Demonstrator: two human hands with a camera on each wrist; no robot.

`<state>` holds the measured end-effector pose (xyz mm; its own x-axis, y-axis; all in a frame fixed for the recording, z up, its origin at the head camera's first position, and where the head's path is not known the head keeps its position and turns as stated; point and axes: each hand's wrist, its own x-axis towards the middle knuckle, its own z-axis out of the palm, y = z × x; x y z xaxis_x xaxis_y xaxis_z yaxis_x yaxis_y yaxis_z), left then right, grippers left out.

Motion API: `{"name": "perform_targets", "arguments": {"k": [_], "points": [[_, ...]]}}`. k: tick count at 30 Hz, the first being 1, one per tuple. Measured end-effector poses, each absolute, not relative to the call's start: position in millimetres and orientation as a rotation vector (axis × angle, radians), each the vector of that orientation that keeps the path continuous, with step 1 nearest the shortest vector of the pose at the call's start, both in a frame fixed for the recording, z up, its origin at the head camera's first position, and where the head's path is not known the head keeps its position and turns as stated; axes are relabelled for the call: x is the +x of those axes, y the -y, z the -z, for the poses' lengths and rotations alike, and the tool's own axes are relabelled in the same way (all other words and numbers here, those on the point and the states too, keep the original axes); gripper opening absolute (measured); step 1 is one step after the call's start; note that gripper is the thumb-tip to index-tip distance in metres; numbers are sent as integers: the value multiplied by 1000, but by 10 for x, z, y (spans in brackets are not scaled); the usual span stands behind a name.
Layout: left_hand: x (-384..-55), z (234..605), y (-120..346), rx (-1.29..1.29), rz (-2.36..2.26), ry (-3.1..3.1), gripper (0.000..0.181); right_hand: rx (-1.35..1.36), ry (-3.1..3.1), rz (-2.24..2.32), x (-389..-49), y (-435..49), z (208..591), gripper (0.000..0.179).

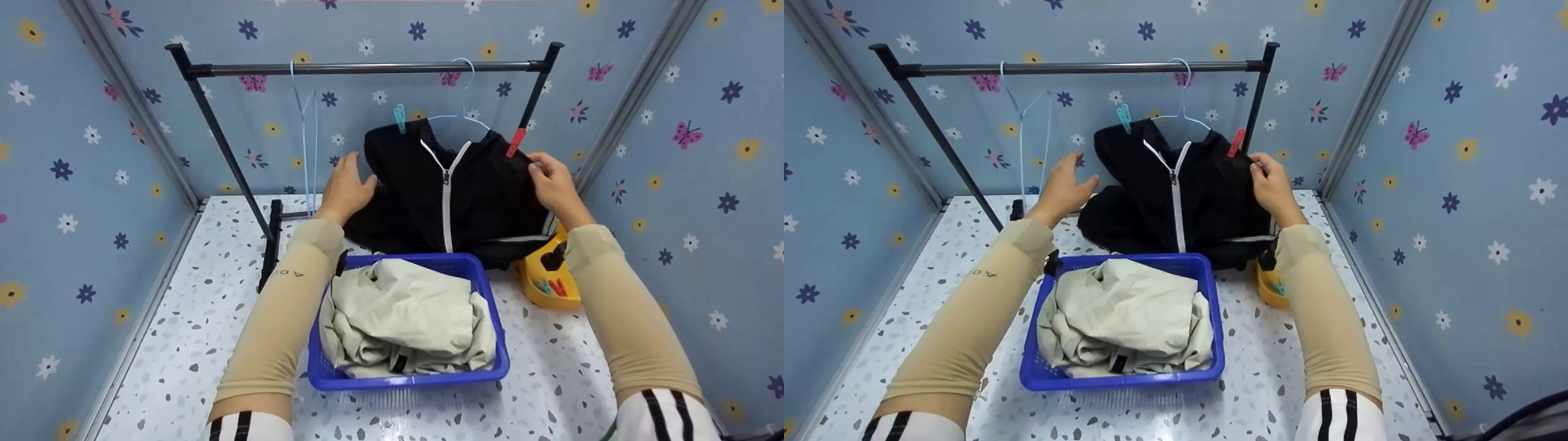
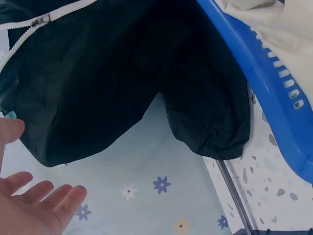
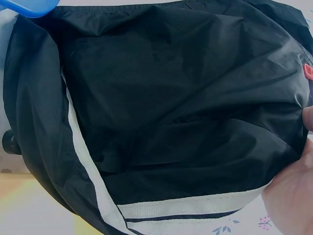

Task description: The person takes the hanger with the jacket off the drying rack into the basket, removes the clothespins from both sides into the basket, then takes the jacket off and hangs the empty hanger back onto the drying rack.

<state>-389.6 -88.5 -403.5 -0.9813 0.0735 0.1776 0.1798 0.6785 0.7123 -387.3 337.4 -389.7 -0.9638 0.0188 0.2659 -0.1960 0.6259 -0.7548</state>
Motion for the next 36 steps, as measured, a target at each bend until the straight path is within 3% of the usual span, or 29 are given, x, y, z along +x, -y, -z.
{"name": "perform_targets", "arguments": {"k": [14, 23, 36], "points": [[-4078, 3993, 953, -164, 1436, 2642, 70, 172, 2610, -1330, -3886, -3376, 3874, 38], [-4187, 3892, 964, -161, 1492, 2698, 78, 176, 2601, -1353, -3894, -3399, 3837, 38], [-4252, 3825, 999, -204, 1442, 2657, 76, 195, 2554, -1385, -3876, -3385, 3742, 37]]}}
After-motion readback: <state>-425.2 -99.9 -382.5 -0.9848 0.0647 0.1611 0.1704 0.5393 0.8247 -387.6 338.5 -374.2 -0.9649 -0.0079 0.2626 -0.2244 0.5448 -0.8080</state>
